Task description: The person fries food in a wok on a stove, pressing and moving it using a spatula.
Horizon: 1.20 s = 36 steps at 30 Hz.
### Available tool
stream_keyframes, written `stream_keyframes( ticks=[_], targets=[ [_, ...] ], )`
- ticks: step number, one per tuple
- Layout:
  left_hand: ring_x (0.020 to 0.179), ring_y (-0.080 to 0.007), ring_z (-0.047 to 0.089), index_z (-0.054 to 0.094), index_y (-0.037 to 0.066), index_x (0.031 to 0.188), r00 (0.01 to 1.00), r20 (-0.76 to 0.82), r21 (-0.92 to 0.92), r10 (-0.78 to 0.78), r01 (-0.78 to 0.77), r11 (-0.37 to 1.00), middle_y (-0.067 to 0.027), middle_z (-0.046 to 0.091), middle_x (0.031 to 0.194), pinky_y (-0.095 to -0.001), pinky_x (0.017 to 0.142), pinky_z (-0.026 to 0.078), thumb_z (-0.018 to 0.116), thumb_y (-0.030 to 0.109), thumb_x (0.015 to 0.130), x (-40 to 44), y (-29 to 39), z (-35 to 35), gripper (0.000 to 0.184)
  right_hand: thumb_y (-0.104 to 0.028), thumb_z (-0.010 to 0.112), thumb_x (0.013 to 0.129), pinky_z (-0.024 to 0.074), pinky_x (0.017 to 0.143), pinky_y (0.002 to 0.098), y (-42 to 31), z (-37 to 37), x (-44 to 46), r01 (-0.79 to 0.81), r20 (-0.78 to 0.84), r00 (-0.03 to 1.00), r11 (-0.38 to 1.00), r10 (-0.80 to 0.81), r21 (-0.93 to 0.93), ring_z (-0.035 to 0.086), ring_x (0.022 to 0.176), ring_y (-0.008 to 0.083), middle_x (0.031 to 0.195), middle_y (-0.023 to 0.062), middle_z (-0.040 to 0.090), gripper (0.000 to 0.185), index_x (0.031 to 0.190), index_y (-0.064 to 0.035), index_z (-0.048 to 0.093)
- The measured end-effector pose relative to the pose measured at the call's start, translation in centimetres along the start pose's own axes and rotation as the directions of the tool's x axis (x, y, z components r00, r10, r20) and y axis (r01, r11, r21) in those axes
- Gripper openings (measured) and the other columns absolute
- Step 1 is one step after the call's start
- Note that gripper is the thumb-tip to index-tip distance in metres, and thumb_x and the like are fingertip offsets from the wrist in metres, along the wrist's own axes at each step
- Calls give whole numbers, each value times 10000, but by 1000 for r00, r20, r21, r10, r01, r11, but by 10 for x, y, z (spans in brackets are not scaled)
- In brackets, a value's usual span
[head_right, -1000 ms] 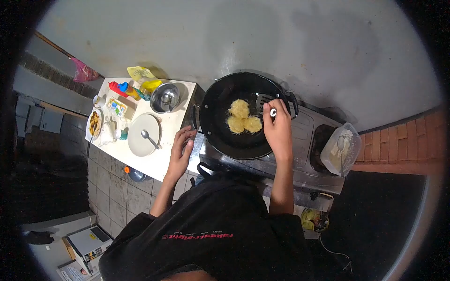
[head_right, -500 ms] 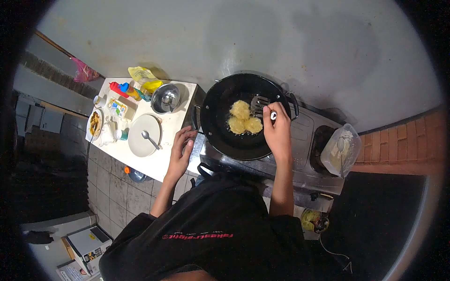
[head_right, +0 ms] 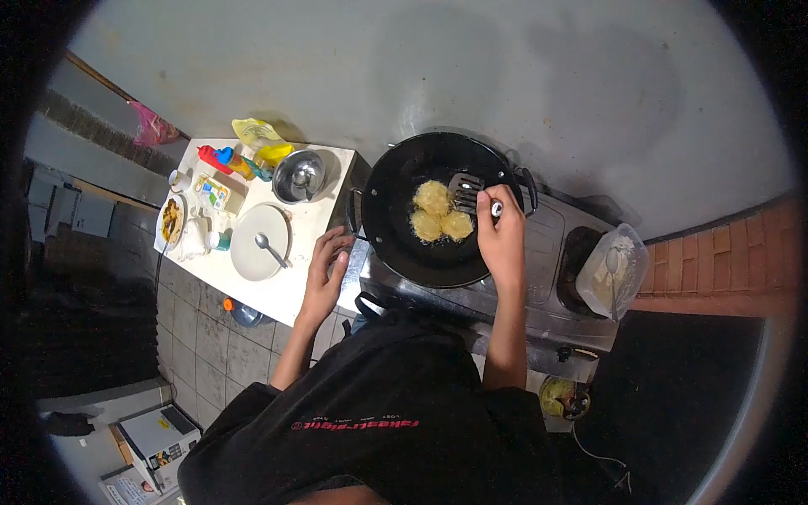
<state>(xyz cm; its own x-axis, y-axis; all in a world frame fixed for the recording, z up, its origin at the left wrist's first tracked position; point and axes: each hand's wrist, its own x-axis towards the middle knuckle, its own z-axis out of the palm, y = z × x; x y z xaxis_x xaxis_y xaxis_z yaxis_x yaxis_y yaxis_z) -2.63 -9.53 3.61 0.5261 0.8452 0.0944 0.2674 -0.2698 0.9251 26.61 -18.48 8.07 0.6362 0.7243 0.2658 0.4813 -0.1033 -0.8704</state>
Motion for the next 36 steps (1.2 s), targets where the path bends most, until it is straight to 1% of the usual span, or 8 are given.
stream_keyframes(
  ticks=[20, 24, 25, 27, 28, 29, 31, 36],
  targets=[
    [1227, -374, 568, 546, -16, 1333, 969, -241, -51, 52, -66, 996, -232, 581, 1279, -422, 1074, 438, 589, 172, 1000, -2, -69, 2, 385, -189, 614, 992, 518, 837, 397, -9, -14, -25, -116, 33, 992, 982, 122, -147, 689, 925, 286, 947, 203, 687, 189, 981, 0, 616],
    [1137, -321, 577, 486, -48, 1342, 944, -328, -21, 18, -27, 999, -250, 588, 1211, -412, 1024, 439, 521, 279, 1072, 4, -112, -13, 425, -121, 613, 1007, 472, 644, 319, 52, 13, -19, 120, -11, 993, 982, -120, 146, 515, 676, 103, 722, 26, 555, 139, 897, -35, 606],
    [1142, -321, 578, 491, -44, 1342, 926, -366, -32, 96, -116, 993, -247, 589, 1220, -411, 1024, 440, 523, 271, 1071, 10, -112, -19, 417, -351, 733, 935, 522, 980, 496, 55, 8, -23, -41, -5, 999, 981, 43, 191, 694, 1041, 322, 1183, 189, 721, 402, 1238, -92, 681],
    [1151, -321, 580, 500, -38, 1341, 861, -463, 44, 211, -215, 976, -243, 590, 1237, -409, 1025, 441, 527, 255, 1067, 16, -109, -31, 402, -170, 578, 992, 536, 773, 393, 41, 19, 8, 133, -39, 975, 720, -217, -681, 681, 881, 259, 931, 134, 728, 180, 959, -42, 699],
    [1156, -320, 580, 505, -35, 1341, 831, -495, 125, 254, -222, 967, -241, 591, 1246, -408, 1025, 442, 529, 247, 1065, 17, -105, -35, 395, -187, 565, 981, 535, 744, 417, 71, 5, -19, 4, -3, 1000, 1000, -4, -5, 676, 839, 273, 912, 137, 729, 192, 920, -50, 684],
    [1161, -320, 581, 510, -32, 1340, 811, -511, 207, 284, -205, 957, -239, 592, 1254, -407, 1025, 443, 531, 239, 1063, 18, -99, -37, 388, -273, 581, 982, 540, 774, 512, 46, 4, -17, 109, -11, 994, 976, -109, 187, 693, 877, 305, 974, 159, 741, 230, 915, -91, 704],
    [1170, -320, 582, 519, -26, 1339, 864, -441, 270, 241, -129, 954, -235, 594, 1271, -405, 1025, 445, 535, 223, 1059, 24, -88, -36, 375, -65, 609, 969, 452, 632, 358, 52, 28, -16, 138, -208, 970, 989, -123, 59, 477, 633, 177, 677, 105, 507, 201, 802, -34, 501],
    [1167, -208, 552, 521, 12, 1353, 960, -275, 5, 58, -59, 998, -144, 585, 1248, -327, 999, 439, 493, 214, 1083, 42, -32, -15, 338, -89, 608, 982, 454, 673, 380, -6, -23, -26, 50, -61, 997, 994, -44, 94, 541, 720, 312, 825, 163, 550, 142, 920, 15, 534]
  ],
)
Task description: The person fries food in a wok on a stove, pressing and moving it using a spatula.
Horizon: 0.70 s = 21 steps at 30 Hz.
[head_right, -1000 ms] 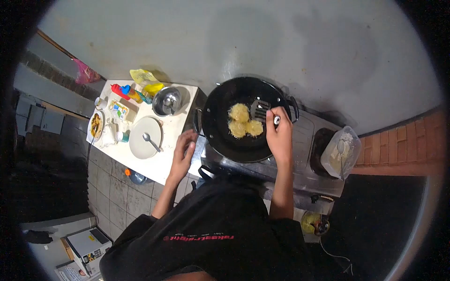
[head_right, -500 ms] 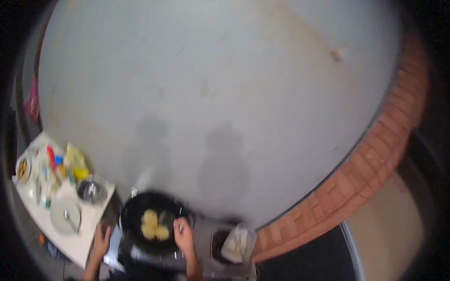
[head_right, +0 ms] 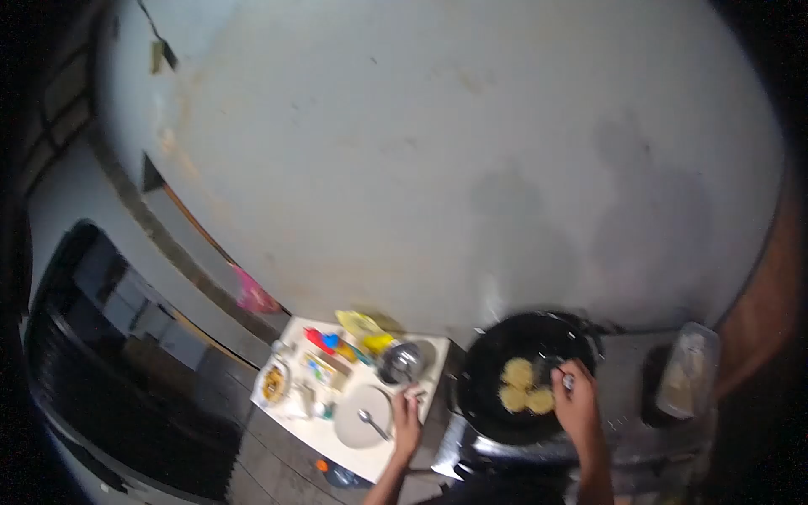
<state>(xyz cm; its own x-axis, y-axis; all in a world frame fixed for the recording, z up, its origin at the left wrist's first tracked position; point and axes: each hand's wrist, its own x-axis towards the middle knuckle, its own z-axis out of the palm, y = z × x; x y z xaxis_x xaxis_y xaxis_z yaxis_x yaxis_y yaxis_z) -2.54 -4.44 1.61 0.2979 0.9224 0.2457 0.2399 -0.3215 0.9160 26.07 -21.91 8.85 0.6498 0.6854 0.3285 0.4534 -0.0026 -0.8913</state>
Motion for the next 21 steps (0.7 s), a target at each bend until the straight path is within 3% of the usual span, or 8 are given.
stream_keyframes(
  ticks=[1, 3, 5, 7, 12, 19, 21],
  targets=[
    [1174, -210, 550, 523, 4, 1343, 998, -1, -21, 57, -57, 998, -138, 580, 1264, -331, 1012, 436, 490, 210, 1084, -1, 1, 5, 332, -91, 613, 981, 462, 683, 378, -8, -4, 1, -54, 16, 998, 998, 54, 16, 548, 723, 331, 832, 176, 552, 147, 917, 16, 535],
    [1196, -218, 542, 521, -11, 1336, 1000, 31, -58, 5, -3, 998, -130, 564, 1299, -343, 1048, 421, 495, 215, 1081, -5, 14, 9, 341, -82, 607, 983, 464, 691, 373, -7, -4, 6, 44, -14, 999, 997, -45, -56, 524, 733, 379, 842, 197, 535, 134, 918, 12, 537],
    [1202, -230, 540, 522, -21, 1329, 999, 40, -85, 30, -27, 996, -134, 559, 1290, -353, 1069, 410, 497, 202, 1075, -8, 18, 15, 339, -78, 601, 986, 461, 697, 374, -9, -1, 11, -1, 12, 1000, 996, 2, -85, 522, 739, 383, 841, 194, 530, 135, 919, 16, 529],
    [1201, -244, 538, 526, -22, 1320, 995, 77, -14, 70, -69, 997, -144, 553, 1271, -358, 1071, 408, 496, 185, 1067, -12, 16, 13, 328, -79, 596, 993, 461, 710, 364, -9, -1, 13, 26, 30, 999, 995, -23, -96, 530, 753, 372, 852, 192, 532, 142, 928, 27, 528],
    [1215, -273, 543, 524, -22, 1323, 989, 133, -43, 59, -54, 998, -163, 529, 1296, -374, 1083, 413, 506, 156, 1049, -20, 12, 16, 328, -97, 593, 1004, 465, 699, 364, 14, 11, 10, 23, -43, 999, 992, -28, -127, 545, 730, 319, 854, 168, 540, 143, 944, 22, 540],
    [1271, -301, 544, 517, -33, 1364, 978, 200, -44, 56, -48, 998, -178, 502, 1366, -391, 1108, 417, 498, 130, 1043, -27, 12, 11, 361, -100, 594, 998, 450, 659, 382, 0, 17, 7, 44, 18, 999, 983, -42, -176, 532, 709, 358, 852, 163, 517, 148, 936, 11, 517],
    [1281, -303, 543, 516, -32, 1375, 974, 223, -42, 44, -35, 998, -178, 499, 1380, -391, 1108, 418, 495, 124, 1042, -30, 15, 12, 369, -102, 593, 1004, 448, 662, 369, 8, 20, 10, 32, 21, 999, 982, -28, -185, 534, 698, 312, 835, 158, 512, 157, 929, 16, 521]
  ],
)
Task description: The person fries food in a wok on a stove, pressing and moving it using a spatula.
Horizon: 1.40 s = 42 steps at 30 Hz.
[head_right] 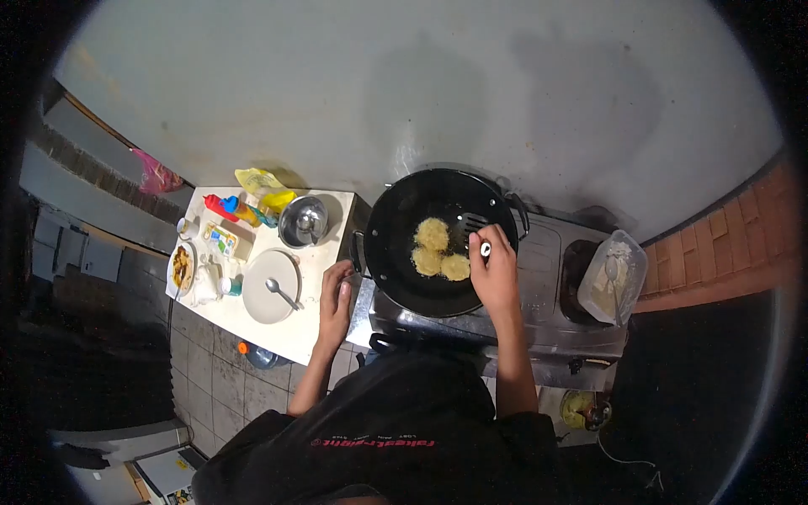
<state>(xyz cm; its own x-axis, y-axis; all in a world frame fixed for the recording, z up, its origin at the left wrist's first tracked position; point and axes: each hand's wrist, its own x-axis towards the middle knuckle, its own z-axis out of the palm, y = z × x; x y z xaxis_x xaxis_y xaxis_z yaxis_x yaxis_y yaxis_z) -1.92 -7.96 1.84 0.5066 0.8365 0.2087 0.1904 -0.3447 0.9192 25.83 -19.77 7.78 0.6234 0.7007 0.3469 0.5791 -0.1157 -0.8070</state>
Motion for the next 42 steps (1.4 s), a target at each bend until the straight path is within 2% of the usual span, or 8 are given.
stream_keyframes(
  ticks=[3, 14, 17, 21, 23, 37, 39, 42],
  targets=[
    [1311, -299, 534, 507, -26, 1396, 1000, 20, -19, 24, -23, 1000, -175, 493, 1405, -393, 1123, 410, 482, 89, 1036, -1, 5, 2, 379, -112, 594, 1017, 436, 665, 323, 6, 4, 3, 18, -20, 1000, 995, -16, 98, 489, 696, 200, 803, 131, 518, 183, 917, 33, 541],
    [1301, -309, 527, 563, -26, 1346, 999, 20, -41, 37, -36, 998, -184, 503, 1403, -393, 1105, 410, 483, 165, 1046, -11, 1, -5, 364, -138, 583, 1026, 450, 725, 313, 4, 1, 2, -48, -22, 999, 999, 48, -14, 530, 736, 195, 815, 117, 551, 185, 958, 32, 561],
    [1307, -318, 519, 581, -28, 1321, 1000, 5, -50, 10, -9, 999, -190, 512, 1396, -397, 1104, 403, 486, 177, 1046, -13, -1, -4, 356, -142, 594, 1022, 441, 716, 308, 11, -1, 1, -141, -22, 988, 966, 150, 217, 512, 733, 191, 817, 118, 566, 178, 966, 27, 579],
    [1307, -328, 516, 593, -29, 1298, 999, -18, -28, 27, -28, 999, -193, 523, 1388, -397, 1106, 394, 480, 193, 1050, -14, -1, -5, 352, -150, 589, 1030, 434, 686, 317, 5, -4, 3, -203, -2, 978, 961, 207, 189, 489, 721, 175, 803, 111, 549, 194, 946, 23, 568],
    [1307, -331, 516, 594, -30, 1294, 999, -16, -7, 38, -38, 999, -193, 527, 1383, -398, 1109, 390, 477, 200, 1052, -14, -1, -5, 354, -158, 585, 1034, 427, 656, 326, 2, -1, 6, -31, -55, 998, 999, 30, -19, 475, 704, 175, 791, 113, 542, 213, 924, 22, 551],
    [1291, -321, 527, 610, -29, 1268, 999, -30, -10, 12, -12, 1000, -189, 536, 1374, -393, 1086, 414, 464, 210, 1060, -13, 1, -9, 349, -181, 574, 1038, 442, 678, 356, -11, -3, 15, -131, -20, 991, 990, 130, -48, 497, 687, 219, 799, 152, 555, 238, 932, 30, 543],
    [1291, -320, 527, 610, -28, 1265, 999, -27, -5, 19, -19, 1000, -189, 536, 1374, -394, 1089, 412, 465, 213, 1060, -12, -2, -9, 348, -200, 578, 1048, 363, 587, 302, -5, 2, 13, -128, -66, 989, 991, 131, 47, 387, 648, 115, 694, 43, 459, 249, 898, -2, 549],
    [1292, -317, 526, 610, -28, 1260, 999, -26, 3, 25, -25, 1000, -188, 533, 1376, -398, 1096, 408, 465, 219, 1061, -12, -1, -9, 348, -212, 582, 1046, 359, 585, 309, 2, 6, 12, -151, -97, 981, 973, 170, 174, 382, 645, 118, 692, 46, 454, 261, 894, -2, 546]
  ],
)
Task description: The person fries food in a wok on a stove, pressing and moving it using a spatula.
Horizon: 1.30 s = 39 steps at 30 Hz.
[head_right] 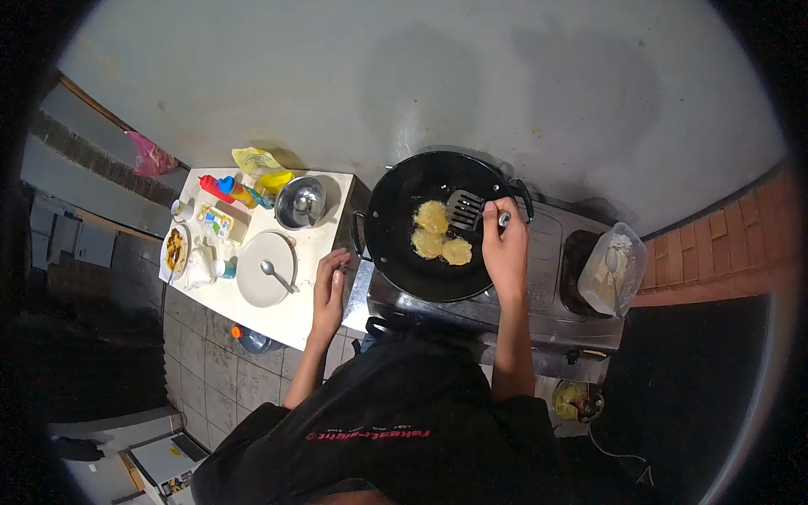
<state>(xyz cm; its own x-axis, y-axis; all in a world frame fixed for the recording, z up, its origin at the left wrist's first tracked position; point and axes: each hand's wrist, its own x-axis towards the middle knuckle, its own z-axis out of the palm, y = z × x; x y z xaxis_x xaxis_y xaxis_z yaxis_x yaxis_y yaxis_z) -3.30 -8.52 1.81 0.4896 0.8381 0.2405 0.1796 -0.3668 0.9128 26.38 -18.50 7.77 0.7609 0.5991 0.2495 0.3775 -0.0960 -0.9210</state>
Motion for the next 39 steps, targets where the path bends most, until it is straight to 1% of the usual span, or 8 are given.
stream_keyframes(
  ticks=[3, 16, 19, 21, 28, 30, 33, 39],
  targets=[
    [1295, -317, 524, 609, -28, 1259, 1000, 0, -17, -6, 6, 1000, -189, 530, 1377, -404, 1106, 401, 462, 225, 1062, -1, 0, 1, 352, -197, 572, 1042, 437, 673, 361, -13, -4, -1, 45, 52, 998, 980, -36, -195, 470, 691, 197, 774, 155, 549, 252, 927, 25, 542],
    [1285, -308, 530, 613, -28, 1256, 1000, -1, -8, -11, 11, 1000, -179, 533, 1377, -392, 1096, 407, 462, 220, 1063, -1, 4, -2, 349, -194, 575, 1040, 445, 678, 374, -14, 0, 7, 63, 99, 994, 976, -43, -207, 482, 676, 248, 763, 167, 542, 251, 922, 25, 542],
    [1284, -313, 529, 614, -27, 1256, 1000, 3, -19, -19, 19, 1000, -182, 536, 1372, -395, 1098, 402, 464, 208, 1059, 0, 8, -1, 342, -247, 576, 1053, 331, 556, 285, -9, 4, 7, 150, 79, 987, 973, -138, -174, 373, 601, 81, 668, -3, 450, 282, 882, -24, 550],
    [1285, -316, 529, 614, -26, 1254, 1000, 5, -5, -13, 13, 1000, -184, 539, 1368, -398, 1101, 399, 464, 205, 1057, 0, 8, -1, 338, -193, 571, 1040, 434, 654, 385, -14, 2, 6, -19, 88, 996, 996, 27, -93, 482, 662, 285, 758, 176, 535, 256, 912, 26, 538],
    [1287, -322, 526, 613, -23, 1244, 1000, 11, -22, 2, -1, 1000, -191, 545, 1353, -406, 1106, 391, 464, 216, 1057, 1, 4, 2, 338, -204, 570, 1043, 424, 644, 383, -19, 0, 7, 14, 132, 991, 976, 15, -218, 465, 659, 262, 762, 167, 540, 272, 902, 25, 533],
    [1290, -323, 523, 612, -23, 1244, 1000, 19, -19, 7, -7, 1000, -192, 543, 1355, -408, 1106, 391, 465, 222, 1059, 1, 6, 1, 341, -247, 582, 1048, 336, 577, 313, -12, 4, 6, 114, 98, 990, 982, -100, -153, 359, 638, 107, 687, 37, 416, 290, 898, -4, 536],
    [1294, -323, 520, 611, -22, 1246, 1000, 21, -18, 10, -9, 1000, -193, 540, 1357, -413, 1107, 391, 466, 235, 1062, 3, 9, 0, 348, -193, 567, 1043, 428, 652, 386, -21, 0, 3, -7, 80, 997, 988, 19, -155, 480, 667, 260, 784, 169, 553, 264, 914, 35, 537],
    [1289, -320, 526, 613, -23, 1245, 1000, 15, -22, 5, -5, 1000, -191, 540, 1358, -410, 1105, 397, 466, 241, 1065, 0, 4, 1, 352, -201, 571, 1042, 423, 635, 373, -14, 3, 4, 88, 82, 994, 980, -74, -180, 460, 653, 244, 758, 159, 542, 266, 912, 28, 542]
  ],
)
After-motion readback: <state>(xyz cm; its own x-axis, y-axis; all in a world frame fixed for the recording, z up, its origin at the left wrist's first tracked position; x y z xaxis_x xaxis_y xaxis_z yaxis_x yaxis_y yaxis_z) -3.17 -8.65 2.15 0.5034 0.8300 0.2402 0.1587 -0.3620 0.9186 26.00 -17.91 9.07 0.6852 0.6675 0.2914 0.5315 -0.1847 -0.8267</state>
